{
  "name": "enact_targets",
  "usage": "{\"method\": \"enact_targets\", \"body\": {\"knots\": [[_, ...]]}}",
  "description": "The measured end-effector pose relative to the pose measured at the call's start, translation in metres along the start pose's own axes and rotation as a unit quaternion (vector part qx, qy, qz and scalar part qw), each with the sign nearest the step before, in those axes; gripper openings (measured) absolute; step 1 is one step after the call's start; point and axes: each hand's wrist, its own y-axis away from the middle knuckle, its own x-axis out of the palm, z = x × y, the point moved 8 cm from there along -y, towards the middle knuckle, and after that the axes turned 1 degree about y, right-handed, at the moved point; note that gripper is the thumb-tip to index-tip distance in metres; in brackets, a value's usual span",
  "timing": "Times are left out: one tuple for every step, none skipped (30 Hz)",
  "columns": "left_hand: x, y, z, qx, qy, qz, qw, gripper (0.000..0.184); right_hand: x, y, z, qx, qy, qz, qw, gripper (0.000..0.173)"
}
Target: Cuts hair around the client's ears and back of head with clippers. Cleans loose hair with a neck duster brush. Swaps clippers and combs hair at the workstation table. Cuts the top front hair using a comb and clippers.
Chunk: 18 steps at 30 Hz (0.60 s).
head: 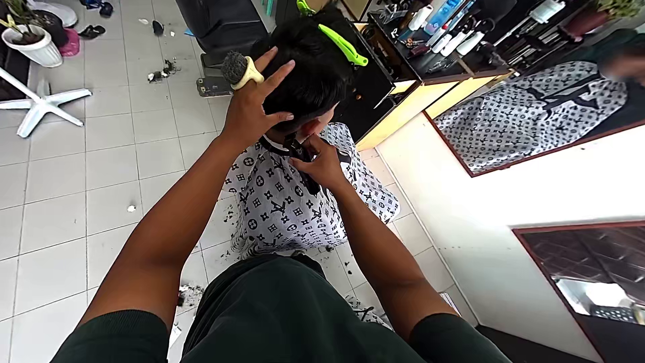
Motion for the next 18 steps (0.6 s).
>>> {"method": "enact_targets", "body": {"knots": [[-0.0001, -0.0001, 0.0, 0.0, -0.004, 0.001, 1.0, 0.076, 0.0001, -0.0004, -0.0001, 0.001, -0.001, 0.002, 1.0, 0.042], [-0.0001, -0.0003, 0.0, -0.001, -0.007, 0.001, 1.0, 0.076, 0.0001, -0.0007, -0.0003, 0.002, 0.001, 0.004, 1.0, 0.042], [0.0001, -0.0004, 0.0002, -0.003, -0.008, 0.002, 1.0, 0.076, 0.0004, -0.0009, -0.0005, 0.001, 0.004, 0.005, 1.0, 0.042], [0.0004, -0.0004, 0.0005, -0.004, -0.008, 0.003, 1.0, 0.077, 0.0006, -0.0011, -0.0009, 0.003, 0.004, 0.007, 1.0, 0.041], [0.0009, -0.0002, 0.0011, -0.005, -0.007, 0.004, 1.0, 0.077, 0.0005, -0.0014, -0.0014, 0.006, 0.004, 0.009, 1.0, 0.042], [0.0012, 0.0, 0.0016, -0.004, -0.006, 0.004, 1.0, 0.077, 0.0002, -0.0018, -0.0017, 0.008, 0.004, 0.009, 1.0, 0.042], [0.0012, 0.0001, 0.0018, -0.002, -0.007, 0.002, 1.0, 0.077, -0.0001, -0.0022, -0.0017, 0.009, 0.006, 0.008, 1.0, 0.042], [0.001, 0.0, 0.0016, 0.0, -0.008, 0.0, 1.0, 0.077, -0.0005, -0.0026, -0.0015, 0.009, 0.008, 0.006, 1.0, 0.042], [0.0012, -0.0001, 0.0015, 0.0, -0.008, 0.001, 1.0, 0.077, -0.0011, -0.0028, -0.0011, 0.011, 0.009, 0.005, 1.0, 0.042], [0.0013, -0.0001, 0.0012, 0.003, -0.007, -0.001, 1.0, 0.077, -0.0015, -0.0029, -0.0011, 0.017, 0.008, 0.006, 1.0, 0.042], [0.0012, -0.0002, 0.0012, 0.005, -0.007, -0.003, 1.0, 0.077, -0.002, -0.0035, -0.0017, 0.02, 0.006, 0.003, 1.0, 0.043], [0.0012, -0.0002, 0.0014, 0.005, -0.007, -0.003, 1.0, 0.077, -0.0023, -0.0038, -0.0027, 0.023, 0.003, 0.001, 1.0, 0.043], [0.0013, 0.0, 0.0015, 0.004, -0.007, -0.001, 1.0, 0.077, -0.0025, -0.0039, -0.0038, 0.027, 0.002, -0.001, 1.0, 0.043], [0.0014, 0.0, 0.0016, 0.003, -0.006, 0.0, 1.0, 0.076, -0.0029, -0.0039, -0.0046, 0.03, 0.001, -0.003, 1.0, 0.043], [0.0014, 0.0, 0.0015, 0.004, -0.008, 0.001, 1.0, 0.076, -0.0032, -0.0035, -0.0049, 0.032, 0.0, -0.005, 0.999, 0.042], [0.0014, 0.0001, 0.0015, 0.005, -0.009, 0.001, 1.0, 0.077, -0.0033, -0.0031, -0.0047, 0.029, 0.001, -0.006, 1.0, 0.041], [0.0012, 0.0002, 0.0017, 0.005, -0.011, 0.001, 1.0, 0.076, -0.0029, -0.0027, -0.0044, 0.024, 0.003, -0.006, 1.0, 0.04], [0.0011, 0.0003, 0.0016, 0.004, -0.011, 0.002, 1.0, 0.076, -0.0025, -0.0021, -0.0038, 0.017, 0.007, -0.007, 1.0, 0.04]]}}
